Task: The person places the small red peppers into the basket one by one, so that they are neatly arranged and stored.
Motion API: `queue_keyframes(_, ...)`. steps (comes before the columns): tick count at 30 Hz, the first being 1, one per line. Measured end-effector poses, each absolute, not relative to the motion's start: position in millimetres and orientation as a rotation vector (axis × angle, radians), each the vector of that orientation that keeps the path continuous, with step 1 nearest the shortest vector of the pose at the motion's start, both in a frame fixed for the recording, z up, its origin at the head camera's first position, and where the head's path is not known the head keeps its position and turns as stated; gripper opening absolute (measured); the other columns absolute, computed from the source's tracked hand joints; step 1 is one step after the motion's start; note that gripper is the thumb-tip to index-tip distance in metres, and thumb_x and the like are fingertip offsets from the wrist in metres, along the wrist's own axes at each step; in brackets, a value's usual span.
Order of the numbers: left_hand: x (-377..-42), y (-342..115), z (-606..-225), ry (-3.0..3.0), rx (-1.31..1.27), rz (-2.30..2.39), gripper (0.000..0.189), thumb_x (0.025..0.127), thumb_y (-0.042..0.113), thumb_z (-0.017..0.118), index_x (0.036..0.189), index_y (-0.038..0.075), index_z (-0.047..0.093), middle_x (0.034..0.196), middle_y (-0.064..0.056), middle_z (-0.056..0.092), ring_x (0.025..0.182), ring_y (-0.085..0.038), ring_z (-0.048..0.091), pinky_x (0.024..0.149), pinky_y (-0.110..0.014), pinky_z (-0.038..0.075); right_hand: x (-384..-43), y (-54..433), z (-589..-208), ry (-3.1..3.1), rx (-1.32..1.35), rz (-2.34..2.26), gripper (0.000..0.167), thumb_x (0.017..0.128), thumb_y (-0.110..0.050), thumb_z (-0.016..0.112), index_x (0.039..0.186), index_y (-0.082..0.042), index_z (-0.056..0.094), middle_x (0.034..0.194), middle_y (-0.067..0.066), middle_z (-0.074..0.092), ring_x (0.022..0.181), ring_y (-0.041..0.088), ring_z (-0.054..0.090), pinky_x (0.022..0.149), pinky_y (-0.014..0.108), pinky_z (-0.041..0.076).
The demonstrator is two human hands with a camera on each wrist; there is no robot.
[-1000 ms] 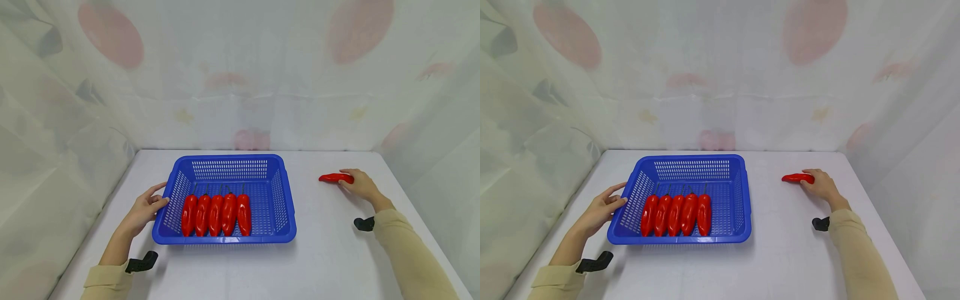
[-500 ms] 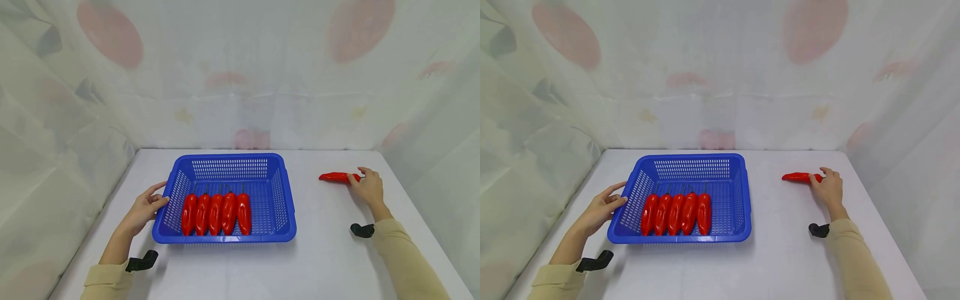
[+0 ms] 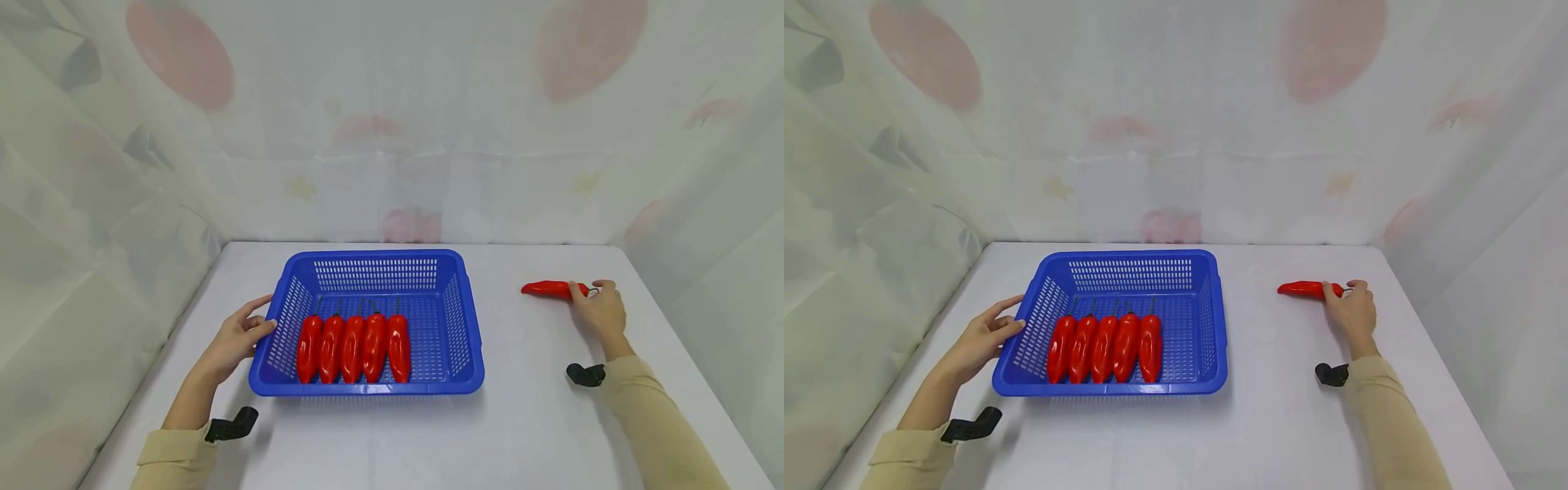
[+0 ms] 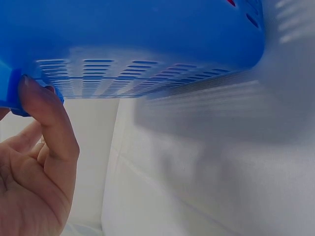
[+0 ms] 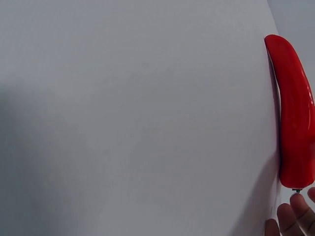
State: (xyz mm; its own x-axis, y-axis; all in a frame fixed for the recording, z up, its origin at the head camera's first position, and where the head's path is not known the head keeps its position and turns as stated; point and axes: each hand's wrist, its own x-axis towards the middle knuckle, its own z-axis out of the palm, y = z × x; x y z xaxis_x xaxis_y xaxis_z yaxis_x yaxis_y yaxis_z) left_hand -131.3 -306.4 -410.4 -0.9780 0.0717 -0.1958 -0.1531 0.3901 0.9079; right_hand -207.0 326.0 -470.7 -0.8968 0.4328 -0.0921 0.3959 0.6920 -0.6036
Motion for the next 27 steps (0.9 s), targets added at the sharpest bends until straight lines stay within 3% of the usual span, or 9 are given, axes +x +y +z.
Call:
queue_keyframes(10, -130, -306, -409, 2.442, -0.068, 1.631, 0.066, 0.092, 0.026, 0.056, 0.147, 0.017, 0.021, 0.093, -0.016, 0.054, 0.075, -0.019, 0.064, 0.068, -0.039, 0.057, -215, 321, -466, -2.937, -0.745, 1.011, 0.076, 0.09, -0.053, 0.037, 0.129, 0.012, 0.029, 0.118, 0.034, 0.041, 0.101, 0.045, 0.043, 0.085, 0.053, 0.042)
queue_keyframes(27, -129, -305, -409, 2.44, -0.068, 1.634, 0.065, 0.092, 0.026, 0.056, 0.147, 0.015, 0.021, 0.092, -0.015, 0.054, 0.074, -0.02, 0.064, 0.067, -0.039, 0.057, -223, 323, -457, -3.055, -0.522, 1.046, 0.066, 0.093, -0.037, 0.04, 0.134, 0.013, 0.025, 0.126, 0.039, 0.034, 0.111, 0.049, 0.037, 0.094, 0.058, 0.036)
